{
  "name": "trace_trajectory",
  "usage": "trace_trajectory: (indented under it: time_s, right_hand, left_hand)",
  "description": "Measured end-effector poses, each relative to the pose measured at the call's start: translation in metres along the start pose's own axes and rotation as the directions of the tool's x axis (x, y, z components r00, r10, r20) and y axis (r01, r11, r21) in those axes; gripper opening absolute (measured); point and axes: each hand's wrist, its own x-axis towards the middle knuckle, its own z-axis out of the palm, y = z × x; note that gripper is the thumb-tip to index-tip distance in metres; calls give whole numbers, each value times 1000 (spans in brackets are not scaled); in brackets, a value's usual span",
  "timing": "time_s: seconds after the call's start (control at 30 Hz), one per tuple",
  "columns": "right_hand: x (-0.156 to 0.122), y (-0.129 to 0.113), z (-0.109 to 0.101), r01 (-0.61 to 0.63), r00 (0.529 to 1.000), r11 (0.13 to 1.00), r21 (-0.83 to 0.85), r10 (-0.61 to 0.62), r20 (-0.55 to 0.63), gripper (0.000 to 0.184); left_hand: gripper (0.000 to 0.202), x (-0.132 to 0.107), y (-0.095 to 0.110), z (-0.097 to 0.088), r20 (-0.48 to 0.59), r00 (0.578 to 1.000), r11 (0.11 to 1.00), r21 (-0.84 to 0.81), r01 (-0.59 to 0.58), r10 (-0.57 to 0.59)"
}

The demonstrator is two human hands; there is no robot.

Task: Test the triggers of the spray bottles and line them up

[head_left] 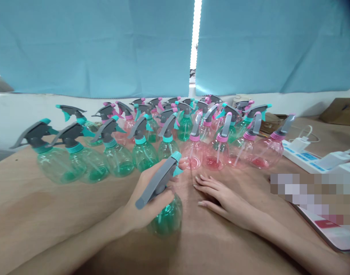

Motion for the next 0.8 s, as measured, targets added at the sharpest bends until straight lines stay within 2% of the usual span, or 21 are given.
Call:
trace_trajectory:
  time_s: [0.27, 0.57, 0.7, 0.8]
  right_hand:
    - [-1, 1, 1, 1, 1000, 999, 39, 0, -26, 55]
    - [-1, 1, 0, 12, 999, 999, 40, -11, -34, 54]
    - [-1, 0, 1, -18, 1000, 1000, 23, 18, -19, 56]
    - [-2, 2, 3, -20, 999, 1000, 21, 20, -25, 56]
  left_hand:
    - [19, 1, 0, 1, 1, 1000, 999, -17, 29, -29]
    - [37, 1, 5, -1, 53, 998, 994, -106, 33, -28]
    - [28, 0, 5, -1, 17, 998, 993, -106, 54, -52]
    - [22, 0, 4, 0, -4, 998, 998, -21, 57, -57]
